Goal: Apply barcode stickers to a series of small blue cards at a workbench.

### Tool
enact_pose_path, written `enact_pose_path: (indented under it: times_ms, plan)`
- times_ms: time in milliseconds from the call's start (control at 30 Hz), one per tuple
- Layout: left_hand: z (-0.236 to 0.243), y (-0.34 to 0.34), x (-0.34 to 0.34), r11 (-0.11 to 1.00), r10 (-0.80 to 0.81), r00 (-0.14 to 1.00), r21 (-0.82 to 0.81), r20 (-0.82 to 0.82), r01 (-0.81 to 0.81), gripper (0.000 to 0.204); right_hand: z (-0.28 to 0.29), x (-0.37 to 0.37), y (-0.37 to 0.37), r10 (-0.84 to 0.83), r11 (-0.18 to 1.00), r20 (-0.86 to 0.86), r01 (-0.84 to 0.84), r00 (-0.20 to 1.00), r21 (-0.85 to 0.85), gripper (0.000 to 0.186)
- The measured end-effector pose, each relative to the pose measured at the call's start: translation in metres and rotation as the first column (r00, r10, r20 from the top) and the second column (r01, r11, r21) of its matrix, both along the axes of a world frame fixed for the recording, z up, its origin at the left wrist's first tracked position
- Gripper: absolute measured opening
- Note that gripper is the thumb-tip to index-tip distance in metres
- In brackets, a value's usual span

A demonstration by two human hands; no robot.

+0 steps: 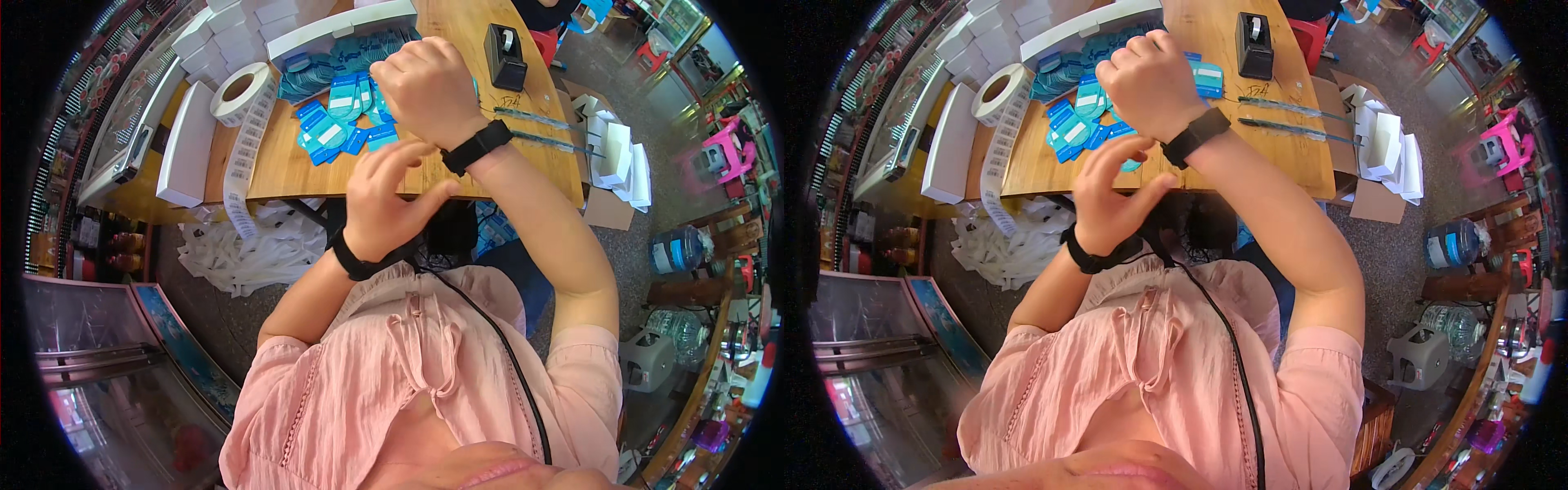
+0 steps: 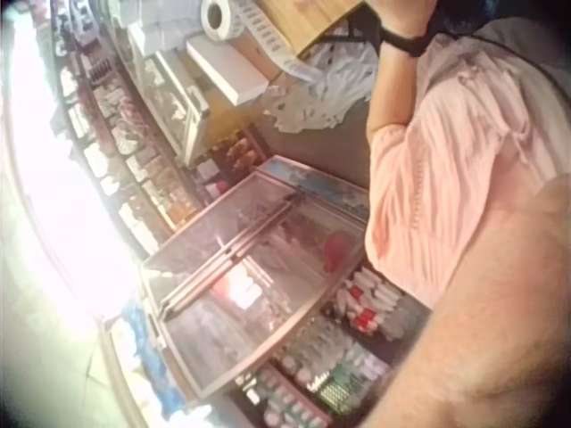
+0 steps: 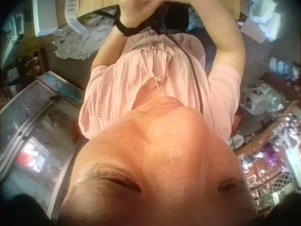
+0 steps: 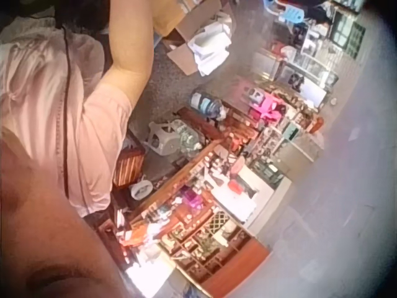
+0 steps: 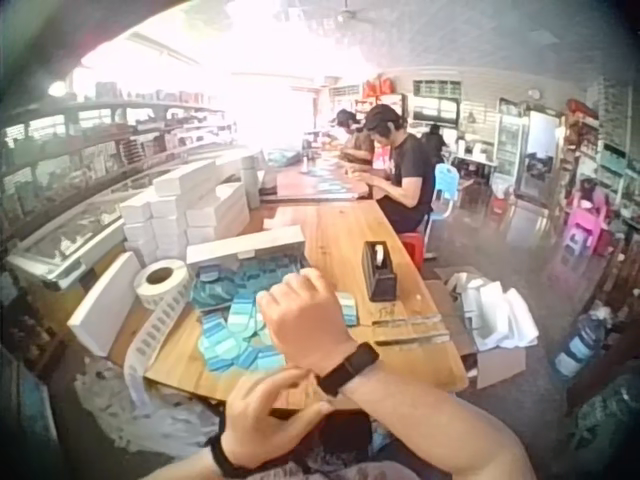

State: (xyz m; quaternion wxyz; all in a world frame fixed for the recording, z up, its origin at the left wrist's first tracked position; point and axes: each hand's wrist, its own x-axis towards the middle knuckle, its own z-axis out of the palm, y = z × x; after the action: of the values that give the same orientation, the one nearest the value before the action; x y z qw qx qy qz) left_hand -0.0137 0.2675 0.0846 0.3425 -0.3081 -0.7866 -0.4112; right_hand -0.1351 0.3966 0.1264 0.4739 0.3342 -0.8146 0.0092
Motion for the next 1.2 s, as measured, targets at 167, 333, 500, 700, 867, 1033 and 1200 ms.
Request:
enact_pose_path:
  times_ms: [167,333,500,700,867,1033,1200]
  plan:
    - [0.03,-0.013,-0.006,1.0,-0.015,0.994,0.007,-0.106,0.016,0.031,-0.009,0.012,0.002,-0.003,0.993,0.059,-0.004,0.998,0.121,0.01]
    - [0.045,-0.01,-0.014,0.972,-0.132,0.959,-0.222,-0.253,0.075,0.029,-0.027,0.019,-0.004,0.114,0.978,0.092,-0.128,0.989,0.166,0.017]
    - [0.047,-0.005,-0.017,0.959,-0.172,0.959,-0.262,-0.227,0.11,0.028,-0.031,0.025,-0.01,0.107,0.977,0.162,-0.133,0.981,0.165,0.02]
    - [0.043,0.014,-0.029,0.984,-0.032,0.962,-0.177,-0.273,-0.017,0.017,-0.036,0.025,-0.006,-0.003,0.992,0.146,-0.015,0.989,0.122,0.019]
    - [0.034,0.018,-0.006,0.964,-0.103,0.919,-0.265,-0.38,-0.001,0.024,-0.025,0.005,0.009,0.007,0.999,0.345,-0.023,0.939,0.044,0.026]
    - [0.007,0.016,-0.001,0.931,-0.118,0.951,-0.365,-0.285,0.006,0.037,-0.021,0.002,0.01,-0.139,0.989,0.505,0.141,0.852,0.034,0.027]
    - [-0.008,-0.003,-0.005,0.935,-0.199,0.958,-0.334,-0.207,0.122,0.039,-0.009,-0.016,0.031,0.406,0.82,0.751,0.154,0.52,-0.551,0.033]
